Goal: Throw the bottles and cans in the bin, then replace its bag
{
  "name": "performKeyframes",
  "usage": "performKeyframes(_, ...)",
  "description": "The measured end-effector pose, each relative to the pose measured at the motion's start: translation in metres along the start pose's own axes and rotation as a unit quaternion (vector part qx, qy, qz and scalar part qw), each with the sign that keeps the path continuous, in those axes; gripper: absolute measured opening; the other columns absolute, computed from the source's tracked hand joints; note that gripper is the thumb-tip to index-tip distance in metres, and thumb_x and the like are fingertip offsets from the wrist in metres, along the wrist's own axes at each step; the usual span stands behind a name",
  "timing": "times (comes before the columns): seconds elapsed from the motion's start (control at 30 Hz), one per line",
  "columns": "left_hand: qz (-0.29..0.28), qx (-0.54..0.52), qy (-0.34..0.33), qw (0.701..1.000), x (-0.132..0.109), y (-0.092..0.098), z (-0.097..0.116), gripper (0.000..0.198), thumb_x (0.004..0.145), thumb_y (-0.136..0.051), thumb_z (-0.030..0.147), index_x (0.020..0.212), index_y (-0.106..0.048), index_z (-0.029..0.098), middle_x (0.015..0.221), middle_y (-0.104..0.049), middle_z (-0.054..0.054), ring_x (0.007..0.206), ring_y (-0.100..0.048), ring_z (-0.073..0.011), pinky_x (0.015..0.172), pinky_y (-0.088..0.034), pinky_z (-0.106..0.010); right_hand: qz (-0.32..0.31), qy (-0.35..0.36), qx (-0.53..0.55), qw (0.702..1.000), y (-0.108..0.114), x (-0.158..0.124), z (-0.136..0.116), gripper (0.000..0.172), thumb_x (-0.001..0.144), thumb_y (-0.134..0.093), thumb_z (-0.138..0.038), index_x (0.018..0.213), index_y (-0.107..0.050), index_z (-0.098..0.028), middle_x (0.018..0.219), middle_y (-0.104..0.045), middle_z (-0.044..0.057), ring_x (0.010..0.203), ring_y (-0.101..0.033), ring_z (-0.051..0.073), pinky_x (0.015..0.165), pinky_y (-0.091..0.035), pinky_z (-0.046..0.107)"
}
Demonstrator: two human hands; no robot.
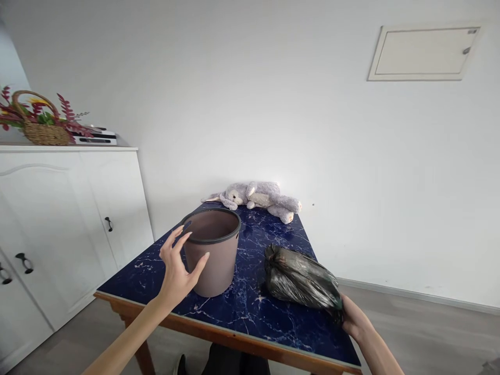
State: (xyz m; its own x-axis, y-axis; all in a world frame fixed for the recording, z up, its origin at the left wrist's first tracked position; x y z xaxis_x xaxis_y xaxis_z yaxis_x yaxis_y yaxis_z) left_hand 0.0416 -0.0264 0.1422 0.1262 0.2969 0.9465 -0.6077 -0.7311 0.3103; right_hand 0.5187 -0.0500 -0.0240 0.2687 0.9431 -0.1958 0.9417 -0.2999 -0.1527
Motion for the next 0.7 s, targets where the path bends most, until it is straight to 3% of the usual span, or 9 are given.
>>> performKeyframes(0.13, 0.015, -0.044, 0.063, 0.997, -0.017, -0.001, -0.014, 0.065, 0.099, -0.068, 0.036, 0.153, -0.034, 0.024, 0.156, -0.039, -0.022, 0.150, -0.041, -0.0391, 0.122, -0.035, -0.061, -0.010, -0.045, -0.017, 0.999, 0.015, 0.000, 0.000, 0.033, 0.054, -0.090, -0.042, 0.074, -0.071, -0.024, 0.086, -0.081, 0.015, 0.091, -0.078, 0.041, 0.073, -0.068, 0.046)
performKeyframes(0.23, 0.011, -0.071, 0.104, 0.992, -0.031, 0.003, -0.022, 0.065, 0.099, -0.067, 0.038, 0.152, -0.032, 0.025, 0.160, -0.035, -0.021, 0.152, -0.037, -0.0383, 0.123, -0.034, -0.063, 0.004, -0.044, -0.024, 0.999, 0.029, -0.007, -0.010, 0.049, 0.056, -0.093, -0.048, 0.094, -0.076, -0.022, 0.106, -0.081, 0.017, 0.098, -0.078, 0.038, 0.077, -0.067, 0.041)
performKeyframes(0.37, -0.024, -0.123, 0.179, 0.976, -0.051, 0.004, -0.032, 0.070, 0.099, -0.066, 0.042, 0.155, -0.026, 0.028, 0.167, -0.028, -0.019, 0.156, -0.033, -0.0367, 0.125, -0.033, -0.063, 0.091, 0.067, -0.060, 0.992, 0.030, -0.022, -0.035, 0.081, 0.072, -0.083, -0.065, 0.142, -0.062, -0.030, 0.151, -0.063, 0.012, 0.132, -0.066, 0.035, 0.104, -0.061, 0.042)
performKeyframes(0.43, -0.058, -0.162, 0.238, 0.956, -0.063, -0.002, -0.039, 0.075, 0.100, -0.064, 0.047, 0.158, -0.021, 0.030, 0.170, -0.025, -0.017, 0.157, -0.032, -0.0364, 0.125, -0.033, -0.063, 0.076, 0.133, -0.118, 0.981, 0.017, -0.028, -0.050, 0.084, 0.080, -0.075, -0.071, 0.154, -0.053, -0.039, 0.164, -0.051, 0.004, 0.150, -0.050, 0.033, 0.120, -0.048, 0.043)
performKeyframes(0.53, -0.092, -0.219, 0.328, 0.914, -0.082, -0.018, -0.052, 0.080, 0.099, -0.063, 0.054, 0.160, -0.018, 0.031, 0.172, -0.025, -0.017, 0.158, -0.033, -0.0369, 0.124, -0.037, -0.062, 0.004, 0.162, -0.223, 0.961, -0.009, -0.026, -0.066, 0.083, 0.083, -0.073, -0.073, 0.155, -0.056, -0.036, 0.165, -0.050, 0.003, 0.157, -0.038, 0.032, 0.130, -0.031, 0.044)
performKeyframes(0.7, -0.086, -0.268, 0.449, 0.848, -0.113, -0.036, -0.070, 0.069, 0.101, -0.051, 0.064, 0.153, -0.030, 0.025, 0.164, -0.039, -0.019, 0.154, -0.042, -0.0352, 0.121, -0.045, -0.055, -0.028, 0.191, -0.290, 0.937, -0.027, -0.004, -0.066, 0.076, 0.083, -0.066, -0.080, 0.135, -0.074, -0.026, 0.151, -0.065, 0.007, 0.150, -0.048, 0.037, 0.128, -0.033, 0.046)
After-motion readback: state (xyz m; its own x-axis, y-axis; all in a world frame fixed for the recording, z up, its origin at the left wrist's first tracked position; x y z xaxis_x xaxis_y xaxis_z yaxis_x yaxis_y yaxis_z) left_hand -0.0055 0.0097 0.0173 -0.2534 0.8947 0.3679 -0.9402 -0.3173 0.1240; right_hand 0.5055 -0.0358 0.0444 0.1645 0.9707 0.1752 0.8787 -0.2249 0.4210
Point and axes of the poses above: each hand's wrist, its own x-axis towards the middle knuckle, its own y-axis out of the back of the hand, z = x × y, the point moved 1 cm from there along x, towards the middle knuckle
